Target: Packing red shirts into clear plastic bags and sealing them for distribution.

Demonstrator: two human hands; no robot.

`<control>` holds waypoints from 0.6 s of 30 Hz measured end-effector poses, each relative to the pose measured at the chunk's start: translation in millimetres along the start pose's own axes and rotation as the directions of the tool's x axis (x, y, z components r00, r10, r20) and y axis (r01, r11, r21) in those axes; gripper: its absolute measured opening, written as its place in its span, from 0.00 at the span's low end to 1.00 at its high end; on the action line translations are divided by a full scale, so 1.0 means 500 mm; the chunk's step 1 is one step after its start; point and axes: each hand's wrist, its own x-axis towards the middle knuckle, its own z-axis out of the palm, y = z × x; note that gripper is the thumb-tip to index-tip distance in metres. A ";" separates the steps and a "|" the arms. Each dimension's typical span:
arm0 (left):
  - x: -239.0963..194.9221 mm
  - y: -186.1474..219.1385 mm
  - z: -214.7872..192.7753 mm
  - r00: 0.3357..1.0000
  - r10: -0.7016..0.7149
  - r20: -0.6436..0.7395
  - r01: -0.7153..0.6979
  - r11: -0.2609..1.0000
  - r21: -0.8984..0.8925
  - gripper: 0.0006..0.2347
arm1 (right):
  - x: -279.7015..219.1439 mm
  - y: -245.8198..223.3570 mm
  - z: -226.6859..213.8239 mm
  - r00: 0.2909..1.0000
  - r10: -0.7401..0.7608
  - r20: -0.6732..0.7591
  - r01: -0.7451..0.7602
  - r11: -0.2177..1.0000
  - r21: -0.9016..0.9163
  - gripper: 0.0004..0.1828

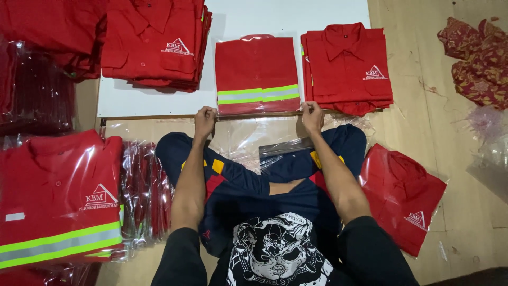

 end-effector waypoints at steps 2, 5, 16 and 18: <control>0.004 -0.008 0.002 0.998 -0.059 -0.027 0.060 0.998 0.027 0.04 | 0.014 0.018 0.016 0.999 0.040 -0.024 -0.041 0.998 -0.050 0.05; 0.011 -0.024 0.009 0.986 -0.158 -0.050 0.159 0.987 0.008 0.03 | 0.043 0.056 0.046 0.995 0.076 -0.063 -0.079 0.996 -0.041 0.04; 0.005 0.012 0.018 0.982 -0.158 -0.107 0.164 0.985 0.053 0.07 | 0.050 0.031 0.062 0.960 0.201 -0.195 -0.200 0.979 0.028 0.13; 0.007 0.013 0.023 0.982 -0.150 -0.118 0.158 0.985 0.063 0.07 | 0.052 0.031 0.073 0.944 0.235 -0.232 -0.229 0.972 0.055 0.15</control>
